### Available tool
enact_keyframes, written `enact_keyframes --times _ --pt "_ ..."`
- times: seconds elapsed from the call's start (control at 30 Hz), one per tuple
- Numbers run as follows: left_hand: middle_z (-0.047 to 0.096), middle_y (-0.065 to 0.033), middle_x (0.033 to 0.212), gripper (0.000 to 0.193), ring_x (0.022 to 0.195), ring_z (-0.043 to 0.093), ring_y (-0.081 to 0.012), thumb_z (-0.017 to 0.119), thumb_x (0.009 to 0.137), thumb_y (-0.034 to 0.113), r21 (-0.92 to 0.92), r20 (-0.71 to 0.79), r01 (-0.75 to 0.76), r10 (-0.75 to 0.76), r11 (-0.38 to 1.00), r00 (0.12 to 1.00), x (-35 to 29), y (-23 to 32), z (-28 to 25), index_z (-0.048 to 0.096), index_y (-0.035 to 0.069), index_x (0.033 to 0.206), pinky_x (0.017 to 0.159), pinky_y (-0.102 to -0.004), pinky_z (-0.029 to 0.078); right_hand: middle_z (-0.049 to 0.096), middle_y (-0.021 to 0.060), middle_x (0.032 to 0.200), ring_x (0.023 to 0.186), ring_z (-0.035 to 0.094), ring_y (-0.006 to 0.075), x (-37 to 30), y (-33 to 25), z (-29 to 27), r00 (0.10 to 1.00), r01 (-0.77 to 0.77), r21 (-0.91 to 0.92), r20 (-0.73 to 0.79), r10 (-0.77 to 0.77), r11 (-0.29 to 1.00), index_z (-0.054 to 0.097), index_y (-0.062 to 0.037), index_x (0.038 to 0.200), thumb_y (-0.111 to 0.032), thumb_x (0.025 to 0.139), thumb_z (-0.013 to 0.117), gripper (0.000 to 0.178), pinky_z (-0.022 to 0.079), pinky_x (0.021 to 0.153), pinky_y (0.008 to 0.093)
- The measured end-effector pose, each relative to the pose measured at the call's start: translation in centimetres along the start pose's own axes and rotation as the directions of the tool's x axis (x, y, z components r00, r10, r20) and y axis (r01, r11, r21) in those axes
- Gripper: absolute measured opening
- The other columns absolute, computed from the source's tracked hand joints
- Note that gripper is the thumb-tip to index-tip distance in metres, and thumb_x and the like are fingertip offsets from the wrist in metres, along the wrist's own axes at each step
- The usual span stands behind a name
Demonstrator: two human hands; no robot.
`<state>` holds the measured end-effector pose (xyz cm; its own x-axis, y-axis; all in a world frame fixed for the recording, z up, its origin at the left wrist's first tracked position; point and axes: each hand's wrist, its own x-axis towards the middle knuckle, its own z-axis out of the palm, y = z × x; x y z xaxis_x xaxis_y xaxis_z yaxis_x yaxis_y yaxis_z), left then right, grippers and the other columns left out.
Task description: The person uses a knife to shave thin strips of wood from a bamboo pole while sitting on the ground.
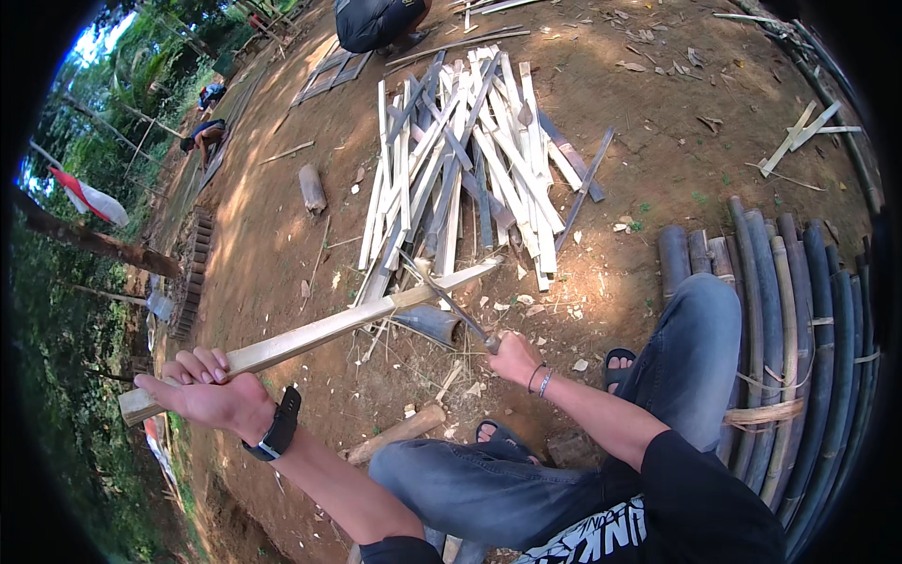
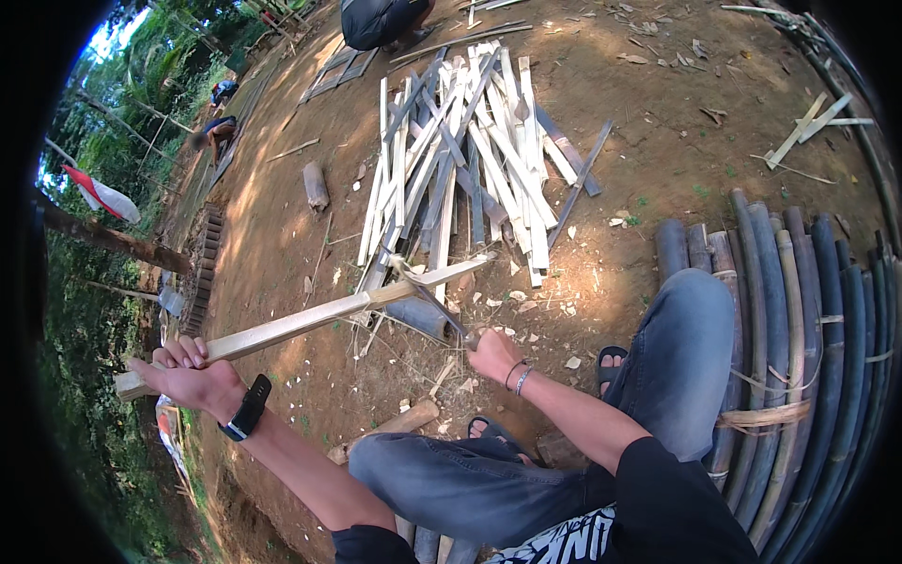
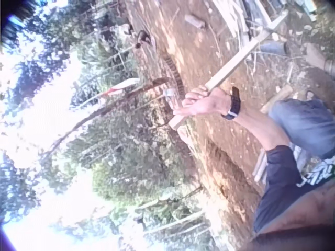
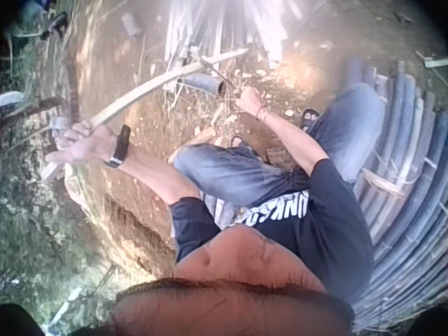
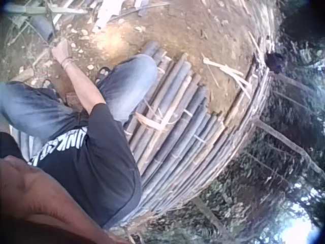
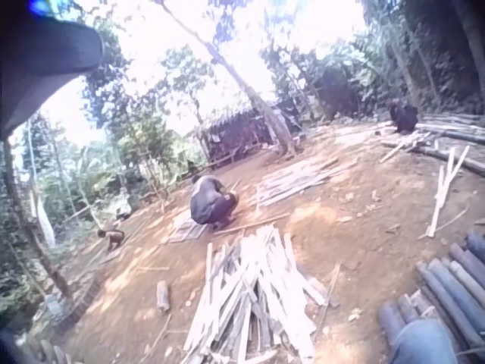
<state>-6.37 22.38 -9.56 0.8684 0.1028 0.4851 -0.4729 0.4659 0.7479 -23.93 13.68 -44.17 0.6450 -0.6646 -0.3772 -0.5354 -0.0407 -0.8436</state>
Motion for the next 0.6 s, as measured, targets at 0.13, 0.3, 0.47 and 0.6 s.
enact_keyframes --times 0.13,0.3,0.47,0.6 --pt "0.022 0.0032 0.051 0.05 0.042 0.02 -0.0078 0.039 0.098 0.05 0.018 -0.014 -0.006 0.007 1.0 1.0 0.8 -0.5 -1.2 0.026 0.016 0.064 0.04 -0.0228 0.021 0.062 0.0261 0.068 0.069 0.066 0.0383 -5.4 -6.1 0.6 0.979 0.164 0.135 0.1 -0.178 0.977 0.064 0.0002 0.09 -0.021 0.076 0.062 0.026 0.051 0.067 0.0453" --pt "0.022 0.0031 0.05 0.05 0.042 0.02 -0.0078 0.038 0.098 0.05 -0.048 0.075 0.04 -0.036 0.998 0.997 -0.7 0.0 -0.5 0.027 0.016 0.063 0.04 -0.0226 0.02 0.064 0.0232 0.071 0.069 0.066 0.0366 1.2 0.2 -0.2 0.998 -0.04 -0.013 -0.052 0.039 0.999 0.063 -0.0017 0.09 -0.023 0.077 0.063 0.026 0.052 0.063 0.045" --pt "0.022 0.0027 0.05 0.051 0.042 0.02 -0.0079 0.037 0.098 0.05 -0.029 0.046 0.019 -0.017 0.999 0.999 0.3 -0.1 -2.4 0.027 0.016 0.062 0.039 -0.0228 0.019 0.061 0.0215 0.064 0.062 0.065 0.0329 -4.5 -2.9 3.2 0.985 0.173 0.24 -0.039 -0.169 0.955 0.06 0.0033 0.072 -0.019 0.074 0.062 0.022 0.05 0.06 0.0405" --pt "0.023 0.0025 0.051 0.052 0.042 0.02 -0.008 0.036 0.099 0.05 -0.083 0.098 0.017 -0.009 0.996 0.995 -1.5 0.0 -1.7 0.027 0.015 0.061 0.039 -0.0225 0.018 0.061 0.0211 0.061 0.061 0.065 0.0326 -1.8 0.1 2.0 1.0 0.019 0.211 0.009 -0.022 0.977 0.06 0.0034 0.071 -0.019 0.075 0.061 0.023 0.05 0.06 0.0412"
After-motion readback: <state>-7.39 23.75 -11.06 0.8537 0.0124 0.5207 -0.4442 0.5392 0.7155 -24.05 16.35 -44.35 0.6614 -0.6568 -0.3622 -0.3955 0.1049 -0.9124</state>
